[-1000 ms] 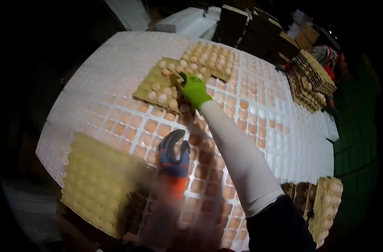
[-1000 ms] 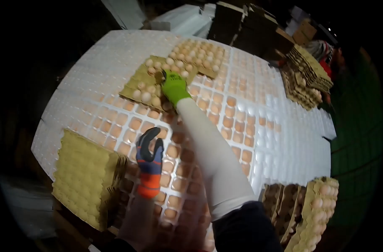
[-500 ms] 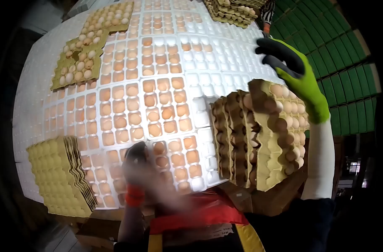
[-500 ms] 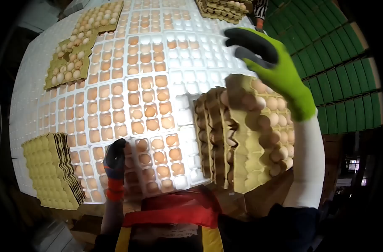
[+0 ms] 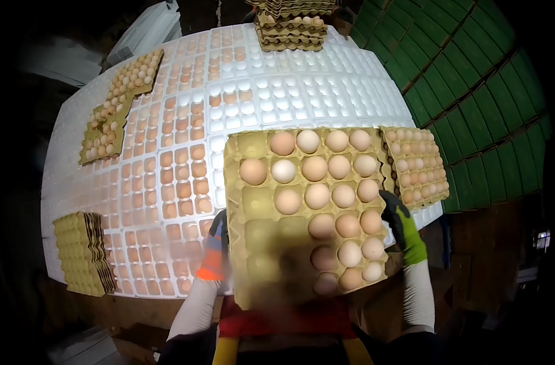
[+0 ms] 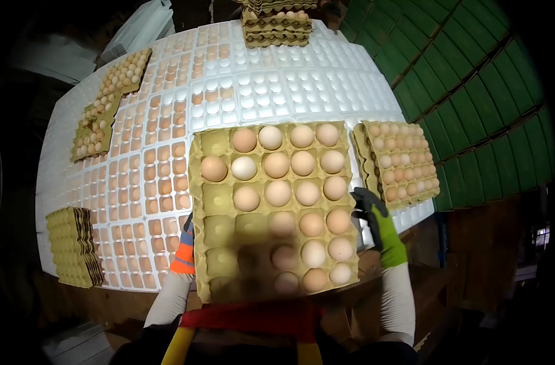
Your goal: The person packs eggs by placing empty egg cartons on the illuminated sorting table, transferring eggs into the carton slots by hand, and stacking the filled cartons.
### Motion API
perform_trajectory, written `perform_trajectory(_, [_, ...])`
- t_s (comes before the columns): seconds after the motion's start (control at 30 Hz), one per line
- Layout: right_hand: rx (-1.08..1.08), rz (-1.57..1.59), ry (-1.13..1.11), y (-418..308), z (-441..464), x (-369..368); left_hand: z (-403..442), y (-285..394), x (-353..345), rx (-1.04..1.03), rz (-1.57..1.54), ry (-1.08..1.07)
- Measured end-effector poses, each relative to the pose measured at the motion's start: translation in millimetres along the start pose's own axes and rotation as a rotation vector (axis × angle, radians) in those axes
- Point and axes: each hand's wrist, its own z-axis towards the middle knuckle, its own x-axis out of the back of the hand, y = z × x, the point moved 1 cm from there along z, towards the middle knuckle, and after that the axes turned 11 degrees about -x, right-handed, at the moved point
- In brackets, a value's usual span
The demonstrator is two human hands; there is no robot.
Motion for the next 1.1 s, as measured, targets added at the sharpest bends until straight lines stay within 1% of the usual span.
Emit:
perform_trajectory(0.13, [-0.058,-0.003,-0.066,55,42,-45,10,0,-15,0.025,0.050,0.003])
perform_trajectory(0.3, [-0.061,-0.021,-0.057,75,56,-66,13,18,-25,0.004,0.135,0.010])
perform_trajectory(0.57, [-0.021,-0.067,-0.012,73,55,-66,2,30,-31,-0.020,0.222,-0.004])
perform_trajectory(0.67, [0.004,-0.094,0.017,77,50,-60,9,24,-41,-0.029,0.242,-0.058])
perform_trajectory(0.83, [0.032,-0.127,0.061,80,47,-48,17,22,-53,-0.113,0.345,-0.142])
perform_trajectory(0.97, [0.050,-0.161,0.101,62,39,-53,11,33,-46,-0.134,0.365,-0.169])
perform_trajectory(1.1, [0.110,-0.185,0.031,25,28,-89,7,60,-25,-0.185,0.385,-0.181])
